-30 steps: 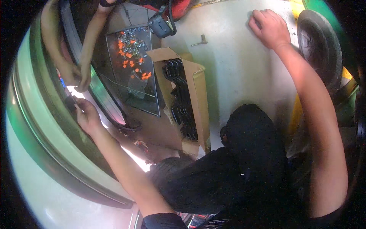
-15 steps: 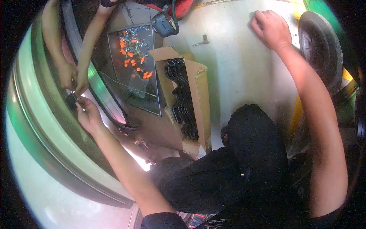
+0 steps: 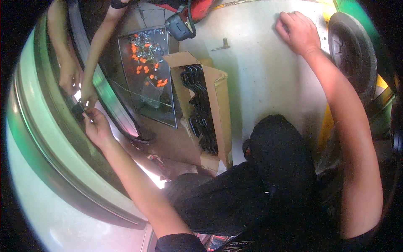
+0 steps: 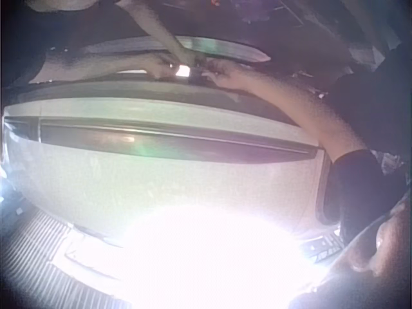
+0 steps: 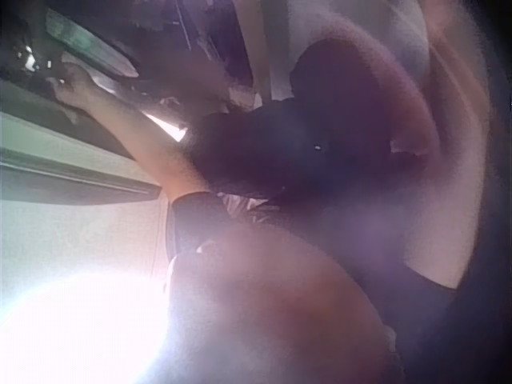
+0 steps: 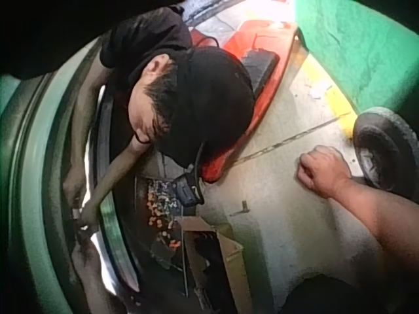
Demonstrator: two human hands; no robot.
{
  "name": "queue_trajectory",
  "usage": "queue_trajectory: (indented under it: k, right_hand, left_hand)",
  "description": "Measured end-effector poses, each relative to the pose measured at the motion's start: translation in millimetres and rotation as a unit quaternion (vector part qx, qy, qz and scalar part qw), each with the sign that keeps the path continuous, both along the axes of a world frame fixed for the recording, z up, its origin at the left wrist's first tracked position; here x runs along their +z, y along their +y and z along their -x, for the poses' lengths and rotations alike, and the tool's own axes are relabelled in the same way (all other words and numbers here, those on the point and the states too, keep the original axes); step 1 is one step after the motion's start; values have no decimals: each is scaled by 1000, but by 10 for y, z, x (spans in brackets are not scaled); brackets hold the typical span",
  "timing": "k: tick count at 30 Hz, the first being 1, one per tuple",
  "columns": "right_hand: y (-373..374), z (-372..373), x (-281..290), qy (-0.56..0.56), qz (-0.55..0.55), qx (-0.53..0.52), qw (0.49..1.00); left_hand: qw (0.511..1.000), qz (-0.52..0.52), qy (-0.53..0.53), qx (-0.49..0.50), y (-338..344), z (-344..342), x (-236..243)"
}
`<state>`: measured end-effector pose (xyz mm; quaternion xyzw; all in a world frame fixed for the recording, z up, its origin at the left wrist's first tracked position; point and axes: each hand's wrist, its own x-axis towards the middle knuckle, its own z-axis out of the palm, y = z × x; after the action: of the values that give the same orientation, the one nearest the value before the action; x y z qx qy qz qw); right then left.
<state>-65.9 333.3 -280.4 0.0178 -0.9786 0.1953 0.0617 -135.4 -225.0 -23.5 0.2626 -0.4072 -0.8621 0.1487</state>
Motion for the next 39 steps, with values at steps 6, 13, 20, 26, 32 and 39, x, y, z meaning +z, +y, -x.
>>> queue_trajectory:
  k: [6, 13, 20, 26, 32, 39]
  right_hand:
    - [-9, -11, 7, -1, -3, -4, 1000]
    - [-41, 9, 36, 13, 3, -5, 1000]
    - [-1, 5, 14, 4, -2, 3, 1000]
    - [-6, -1, -1, -5, -7, 4, 1000]
    - [-3, -1, 27, 1, -7, 5, 1000]
    - [-8, -5, 29, -2, -8, 1, 1000]
  left_hand:
    - [1000, 28, -3, 3, 19, -3, -10]
    - [976, 194, 11, -103, -269, -13, 3]
    - [1000, -20, 21, -5, -16, -19, -5]
    - [999, -30, 11, 15, 26, -14, 8]
    - [1000, -4, 11, 12, -79, 5, 1]
    - [999, 9, 20, -24, -90, -13, -17]
